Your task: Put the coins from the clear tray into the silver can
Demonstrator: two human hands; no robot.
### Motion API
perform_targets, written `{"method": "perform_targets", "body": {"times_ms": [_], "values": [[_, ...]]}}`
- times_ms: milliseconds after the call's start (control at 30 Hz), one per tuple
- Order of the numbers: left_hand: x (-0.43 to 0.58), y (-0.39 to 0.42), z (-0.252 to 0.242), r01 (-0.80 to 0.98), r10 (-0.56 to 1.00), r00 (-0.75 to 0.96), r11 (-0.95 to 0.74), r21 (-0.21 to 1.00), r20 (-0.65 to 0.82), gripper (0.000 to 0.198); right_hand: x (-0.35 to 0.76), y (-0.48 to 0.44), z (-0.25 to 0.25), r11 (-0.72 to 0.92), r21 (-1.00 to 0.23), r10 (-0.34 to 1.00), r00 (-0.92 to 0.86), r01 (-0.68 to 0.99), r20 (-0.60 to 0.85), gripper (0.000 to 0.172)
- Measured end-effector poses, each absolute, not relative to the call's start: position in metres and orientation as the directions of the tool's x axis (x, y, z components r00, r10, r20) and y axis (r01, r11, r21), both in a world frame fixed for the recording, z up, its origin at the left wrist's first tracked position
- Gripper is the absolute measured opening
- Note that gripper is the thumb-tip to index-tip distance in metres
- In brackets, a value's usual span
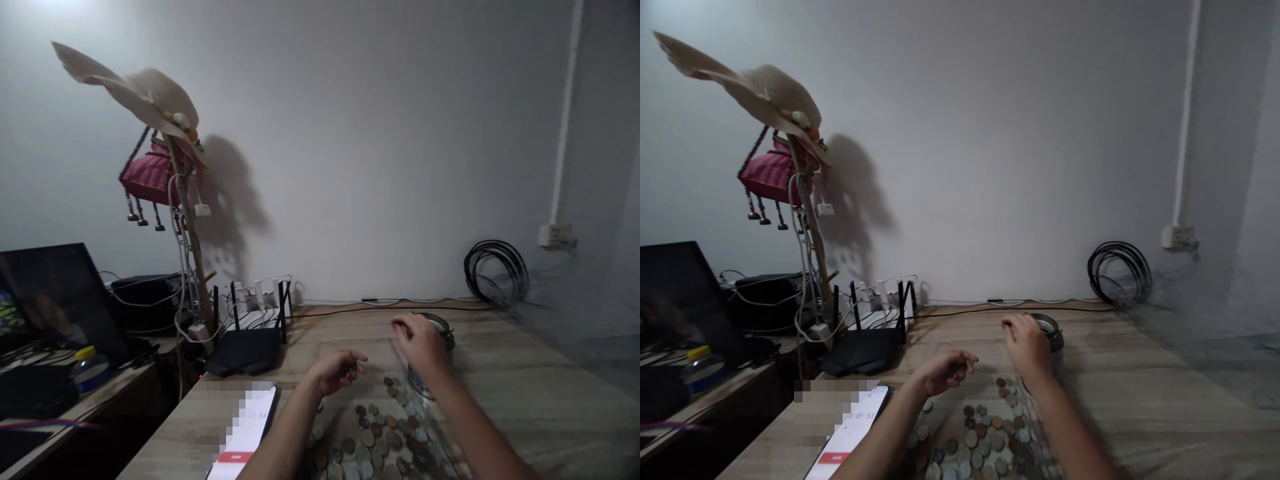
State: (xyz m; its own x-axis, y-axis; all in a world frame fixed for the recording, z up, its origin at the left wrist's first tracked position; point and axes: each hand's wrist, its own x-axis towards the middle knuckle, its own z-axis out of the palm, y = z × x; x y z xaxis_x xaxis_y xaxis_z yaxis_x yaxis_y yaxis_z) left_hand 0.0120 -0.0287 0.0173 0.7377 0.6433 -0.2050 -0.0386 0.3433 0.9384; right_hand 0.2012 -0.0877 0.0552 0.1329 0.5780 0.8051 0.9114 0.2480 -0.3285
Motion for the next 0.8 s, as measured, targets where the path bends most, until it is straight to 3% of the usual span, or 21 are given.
{"method": "perform_targets", "body": {"times_ms": [100, 233, 400, 567, 800], "values": [[0.013, -0.029, 0.017, -0.041, 0.670, 0.710, 0.346, 0.937, -0.216, 0.029, 0.230, -0.093, 0.065, 0.057, -0.298, 0.421, 0.248, 0.953, 0.873, 0.017], [0.015, -0.030, 0.019, -0.008, 0.677, 0.702, 0.316, 0.949, -0.219, 0.034, 0.255, -0.091, 0.064, -0.119, -0.400, 0.484, 0.405, 0.909, 0.776, 0.019], [0.015, -0.031, 0.018, 0.000, 0.654, 0.731, 0.282, 0.959, -0.193, 0.032, 0.267, -0.083, 0.056, -0.108, -0.494, 0.582, 0.458, 0.863, 0.672, 0.023], [0.014, -0.031, 0.018, 0.000, 0.643, 0.743, 0.280, 0.960, -0.187, 0.031, 0.270, -0.081, 0.055, -0.057, -0.480, 0.568, 0.424, 0.876, 0.706, 0.025], [0.013, -0.031, 0.018, 0.004, 0.639, 0.747, 0.269, 0.963, -0.182, 0.030, 0.272, -0.079, 0.055, -0.138, -0.527, 0.557, 0.506, 0.838, 0.659, 0.024]]}}
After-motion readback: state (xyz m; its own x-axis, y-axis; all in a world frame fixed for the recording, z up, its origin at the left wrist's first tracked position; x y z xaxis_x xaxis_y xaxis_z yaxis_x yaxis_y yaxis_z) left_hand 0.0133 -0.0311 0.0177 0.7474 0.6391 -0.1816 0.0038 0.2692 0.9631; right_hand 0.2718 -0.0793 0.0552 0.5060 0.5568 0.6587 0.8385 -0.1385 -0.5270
